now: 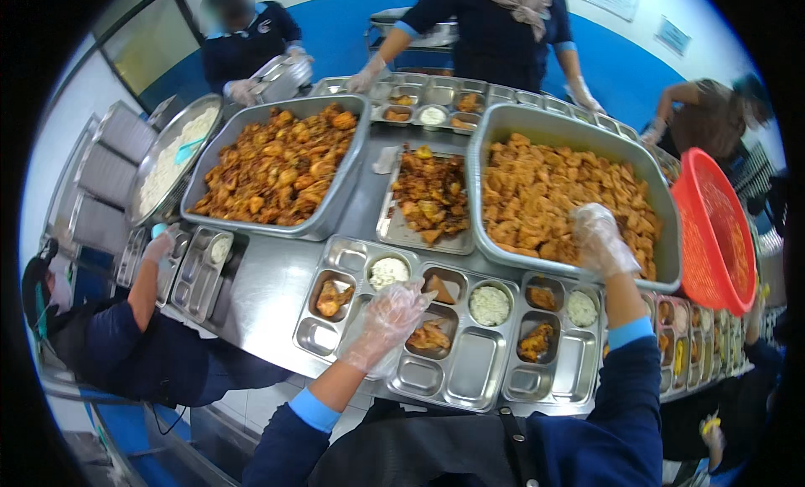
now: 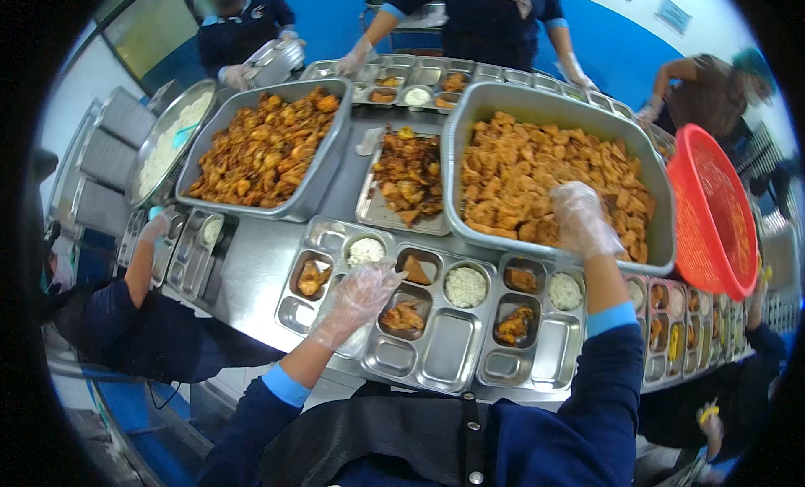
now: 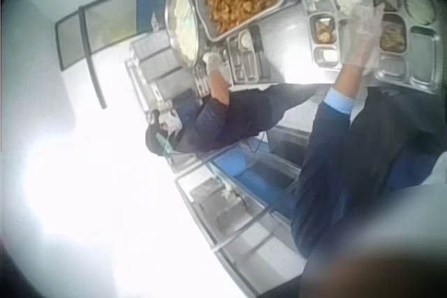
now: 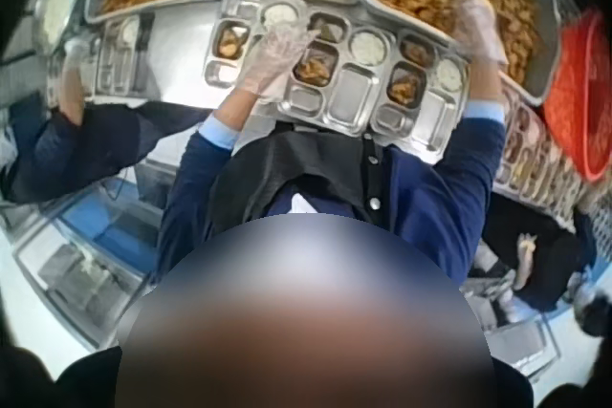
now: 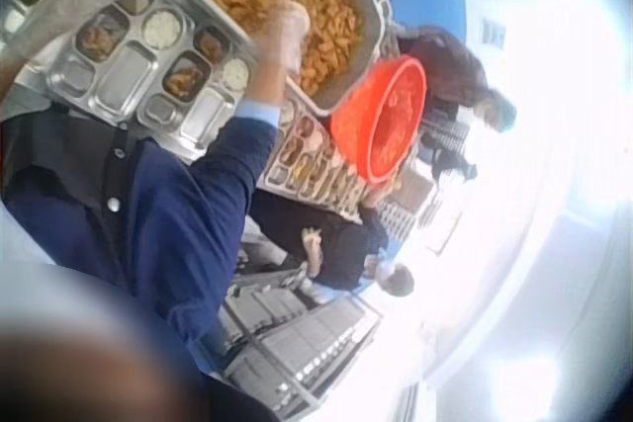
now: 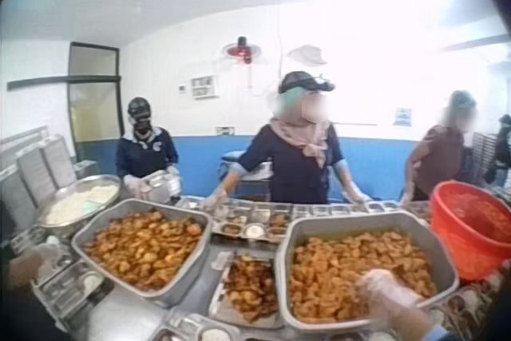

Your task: The person assembles meal trays by placing sliced cucumbers, bananas, and cooked chicken pieces into compartmentalized metal trays. The person repeatedly picks items from large containers and arranges them into individual tray sections.

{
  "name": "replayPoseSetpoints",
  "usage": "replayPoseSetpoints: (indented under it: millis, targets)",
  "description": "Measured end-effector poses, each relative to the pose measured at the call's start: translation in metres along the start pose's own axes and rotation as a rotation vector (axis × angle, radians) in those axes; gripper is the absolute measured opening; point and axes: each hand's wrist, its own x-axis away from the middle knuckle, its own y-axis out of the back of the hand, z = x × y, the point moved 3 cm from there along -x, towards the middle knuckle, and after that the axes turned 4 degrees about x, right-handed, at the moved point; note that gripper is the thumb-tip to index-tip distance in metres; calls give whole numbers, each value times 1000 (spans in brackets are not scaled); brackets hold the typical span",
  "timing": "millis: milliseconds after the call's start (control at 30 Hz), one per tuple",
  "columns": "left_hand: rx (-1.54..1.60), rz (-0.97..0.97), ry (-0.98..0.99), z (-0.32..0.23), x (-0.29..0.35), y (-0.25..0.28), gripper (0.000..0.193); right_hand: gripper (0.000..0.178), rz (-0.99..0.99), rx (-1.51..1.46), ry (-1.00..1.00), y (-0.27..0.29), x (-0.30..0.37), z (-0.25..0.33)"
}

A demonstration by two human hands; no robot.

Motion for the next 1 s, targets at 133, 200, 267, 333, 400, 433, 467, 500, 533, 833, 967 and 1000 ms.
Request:
replayPoseSetpoints:
  millis: [133,200,267,333,400,433,467,500,533,833,967,1000]
  targets:
    - [-107,-52,114,44,75,46,24,31,-178,-371,-204,70,9,48]
    - [-153,-112,180,75,106,62,28,32,-88,-884,-238,95,8,106]
    - [-149,-202,291,114,140,74,33,32,-105,-1112,19,111,1,200]
    - [17,-372,487,159,176,82,34,31,14,-1212,357,114,-6,292]
    - [-96,-397,544,211,202,87,35,28,229,-950,379,92,-23,382]
    - [-259,-425,443,237,211,93,37,24,171,-1035,419,82,-21,411]
    - [-317,-406,480,266,219,97,39,36,277,-1183,369,65,-28,441]
    - [-511,-403,448,292,225,102,42,38,147,-944,413,53,-36,469]
    - [-664,-443,385,317,231,109,45,41,16,-705,453,40,-44,493]
    - [-441,-384,425,363,261,120,28,35,226,-218,430,-19,-65,519]
    - [-87,-493,515,338,261,125,20,21,74,-460,309,51,-47,506]
    - [-179,-443,484,335,259,128,19,21,1,-651,342,74,-44,503]
